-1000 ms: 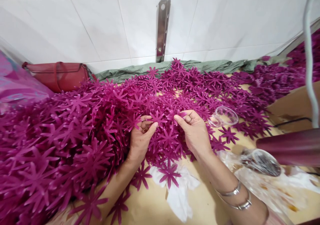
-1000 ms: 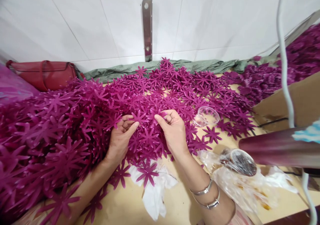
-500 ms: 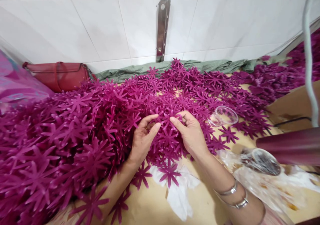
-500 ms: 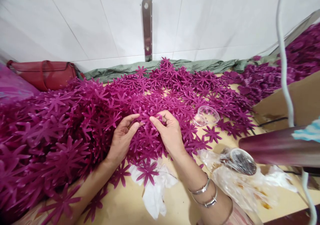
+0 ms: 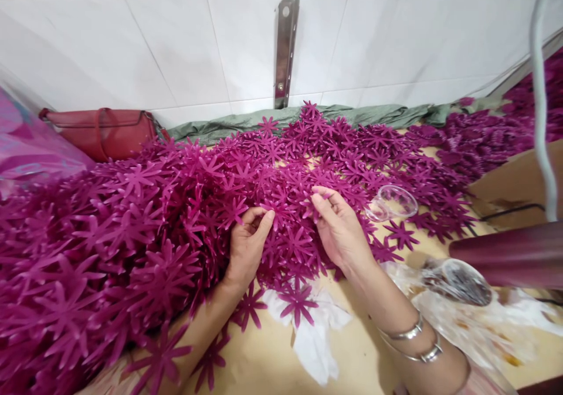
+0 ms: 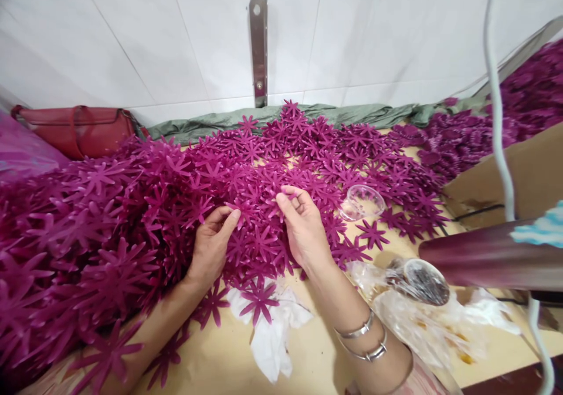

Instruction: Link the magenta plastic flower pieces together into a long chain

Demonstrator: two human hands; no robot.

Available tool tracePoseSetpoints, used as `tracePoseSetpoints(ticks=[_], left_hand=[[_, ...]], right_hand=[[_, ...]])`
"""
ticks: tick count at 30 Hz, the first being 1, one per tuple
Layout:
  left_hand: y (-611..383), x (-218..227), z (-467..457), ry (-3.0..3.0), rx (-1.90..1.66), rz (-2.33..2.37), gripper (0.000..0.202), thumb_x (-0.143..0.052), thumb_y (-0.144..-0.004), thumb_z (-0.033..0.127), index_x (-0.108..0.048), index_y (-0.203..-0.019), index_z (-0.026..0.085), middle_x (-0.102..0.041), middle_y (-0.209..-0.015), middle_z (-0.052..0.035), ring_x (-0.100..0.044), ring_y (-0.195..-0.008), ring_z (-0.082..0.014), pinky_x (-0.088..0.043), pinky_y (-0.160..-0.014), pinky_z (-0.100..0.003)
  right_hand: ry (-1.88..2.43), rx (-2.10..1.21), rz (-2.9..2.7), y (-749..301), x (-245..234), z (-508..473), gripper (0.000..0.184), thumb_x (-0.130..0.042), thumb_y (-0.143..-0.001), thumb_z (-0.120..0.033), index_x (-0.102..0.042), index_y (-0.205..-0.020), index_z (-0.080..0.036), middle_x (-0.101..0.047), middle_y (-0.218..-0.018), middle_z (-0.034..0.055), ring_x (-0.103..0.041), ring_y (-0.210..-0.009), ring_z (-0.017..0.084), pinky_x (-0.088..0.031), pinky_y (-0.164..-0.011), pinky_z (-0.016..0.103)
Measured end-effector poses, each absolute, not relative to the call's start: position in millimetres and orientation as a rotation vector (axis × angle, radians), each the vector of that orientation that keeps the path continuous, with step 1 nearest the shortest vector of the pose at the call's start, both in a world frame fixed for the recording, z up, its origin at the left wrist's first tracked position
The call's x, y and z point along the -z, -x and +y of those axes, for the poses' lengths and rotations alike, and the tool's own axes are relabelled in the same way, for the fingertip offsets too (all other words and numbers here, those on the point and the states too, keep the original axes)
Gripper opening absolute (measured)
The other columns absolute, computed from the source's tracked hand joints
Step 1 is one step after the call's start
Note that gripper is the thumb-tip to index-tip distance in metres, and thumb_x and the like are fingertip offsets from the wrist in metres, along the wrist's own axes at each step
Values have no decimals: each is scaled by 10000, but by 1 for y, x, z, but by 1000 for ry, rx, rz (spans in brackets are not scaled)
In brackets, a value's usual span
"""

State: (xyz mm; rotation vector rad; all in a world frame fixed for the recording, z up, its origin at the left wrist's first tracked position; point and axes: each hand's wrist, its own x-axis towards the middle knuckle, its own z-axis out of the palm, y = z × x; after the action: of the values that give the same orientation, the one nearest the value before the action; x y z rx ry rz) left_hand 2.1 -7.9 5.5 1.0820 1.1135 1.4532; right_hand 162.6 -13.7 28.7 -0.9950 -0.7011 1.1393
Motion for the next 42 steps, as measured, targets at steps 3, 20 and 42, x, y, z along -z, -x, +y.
tracePoseSetpoints(ticks=[3, 20, 42], left_hand=[[-4, -7, -8, -1057, -1437, 1068, 210, -823, -732, 326, -695, -815, 183, -687, -773, 23, -611, -700, -102, -495, -694, -206], [5, -16, -19, -1600, -1535, 1103, 119, -698, -919, 283, -807, -947, 246, -711, -940, -32, -643, -965, -176, -500, -951, -299], [-1, -12, -16, -1210, -1575, 1041, 315, -719, -891, 276, -595, -1177, 235, -710, -889, 17, -690, -793, -98, -539, -801, -208]], right_hand=[[987, -1186, -678, -162, -27, -14, 454, -919, -628, -324, -675, -1007, -263, -627, -771, -65, -570, -715, 112, -488, -749, 255], [1079, -1079, -718, -162, -29, -15, 341, -875, -666, -461, -639, -791, -250, -571, -618, -77, -469, -548, 106, -424, -566, 247], [1312, -653, -1088, -169, -31, -21, 207, -638, -944, -449, -703, -986, -258, -607, -720, -26, -516, -653, 165, -411, -676, 298]])
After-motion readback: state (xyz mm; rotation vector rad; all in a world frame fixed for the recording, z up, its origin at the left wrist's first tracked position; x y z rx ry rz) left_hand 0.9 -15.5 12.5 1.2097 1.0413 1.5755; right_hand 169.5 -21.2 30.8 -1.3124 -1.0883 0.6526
